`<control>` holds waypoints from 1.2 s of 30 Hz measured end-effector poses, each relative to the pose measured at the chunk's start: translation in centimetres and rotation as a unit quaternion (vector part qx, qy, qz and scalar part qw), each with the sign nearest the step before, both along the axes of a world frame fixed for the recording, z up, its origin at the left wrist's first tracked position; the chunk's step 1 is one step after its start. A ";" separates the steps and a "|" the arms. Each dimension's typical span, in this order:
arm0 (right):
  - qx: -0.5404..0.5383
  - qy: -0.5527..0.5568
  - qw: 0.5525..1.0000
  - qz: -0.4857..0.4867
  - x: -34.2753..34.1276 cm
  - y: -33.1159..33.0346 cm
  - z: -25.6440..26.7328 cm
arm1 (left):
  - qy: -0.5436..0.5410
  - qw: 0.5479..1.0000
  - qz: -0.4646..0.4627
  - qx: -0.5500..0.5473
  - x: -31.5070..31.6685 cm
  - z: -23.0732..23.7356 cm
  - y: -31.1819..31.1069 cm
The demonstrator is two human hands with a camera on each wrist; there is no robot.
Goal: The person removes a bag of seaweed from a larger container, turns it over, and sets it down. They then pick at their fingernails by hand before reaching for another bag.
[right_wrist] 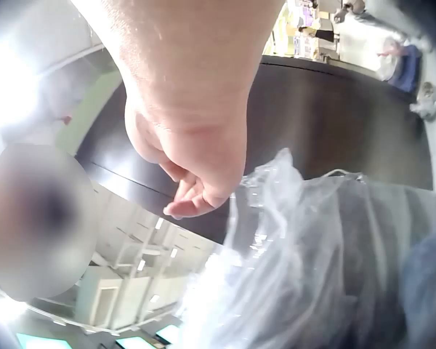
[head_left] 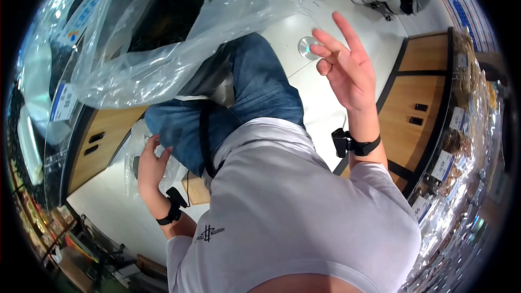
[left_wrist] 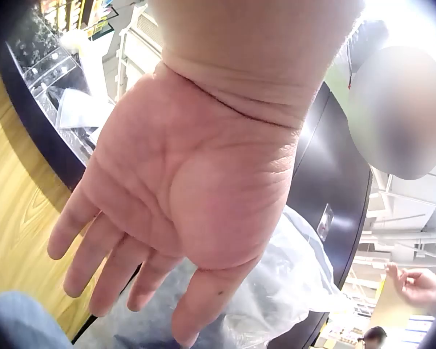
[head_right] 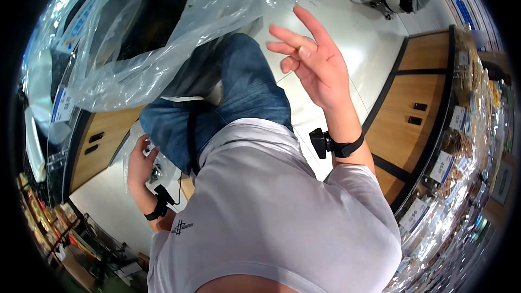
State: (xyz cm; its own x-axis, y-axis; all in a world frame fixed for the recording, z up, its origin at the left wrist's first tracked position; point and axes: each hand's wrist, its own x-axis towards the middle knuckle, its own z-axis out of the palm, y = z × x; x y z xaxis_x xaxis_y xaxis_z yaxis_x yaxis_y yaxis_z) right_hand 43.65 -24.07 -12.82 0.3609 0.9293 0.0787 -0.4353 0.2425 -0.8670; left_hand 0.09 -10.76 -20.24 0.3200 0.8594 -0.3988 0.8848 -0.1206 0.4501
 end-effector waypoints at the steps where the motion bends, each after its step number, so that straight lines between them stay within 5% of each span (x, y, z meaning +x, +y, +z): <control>1: 0.048 0.023 0.998 0.036 0.0 -0.2 1.2 | -0.001 1.000 -0.008 -0.001 0.2 0.2 0.1; 11: 0.212 0.179 0.944 0.182 1.6 -2.4 1.4 | 0.028 0.999 -0.010 -0.033 2.3 1.0 2.3; 18: 0.401 0.289 0.809 0.318 2.3 -1.7 -1.4 | 0.041 0.997 -0.045 -0.053 3.2 0.5 3.0; 21: 0.288 0.292 0.857 0.311 3.4 -3.3 -0.1 | 0.049 0.996 -0.047 -0.057 3.9 0.6 3.3; 26: 0.294 0.319 0.866 0.248 3.5 -3.2 -0.7 | 0.058 0.996 -0.052 -0.053 4.6 0.9 3.9; 28: 0.365 0.420 0.767 0.320 3.9 -2.7 -0.9 | 0.059 0.996 -0.047 -0.056 4.8 1.0 4.2; 36: 0.301 0.497 0.765 0.279 5.3 -2.0 -0.2 | 0.041 0.996 -0.043 -0.066 4.3 -0.3 5.5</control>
State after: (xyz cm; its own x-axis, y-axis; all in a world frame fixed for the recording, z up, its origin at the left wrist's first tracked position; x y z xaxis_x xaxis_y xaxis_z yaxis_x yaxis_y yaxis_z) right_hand 48.90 -26.05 -12.99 0.0809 0.8633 0.4982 -0.9880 0.0035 0.1544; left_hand 4.42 -5.29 -20.51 0.3519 0.7685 -0.5344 0.9084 -0.1426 0.3931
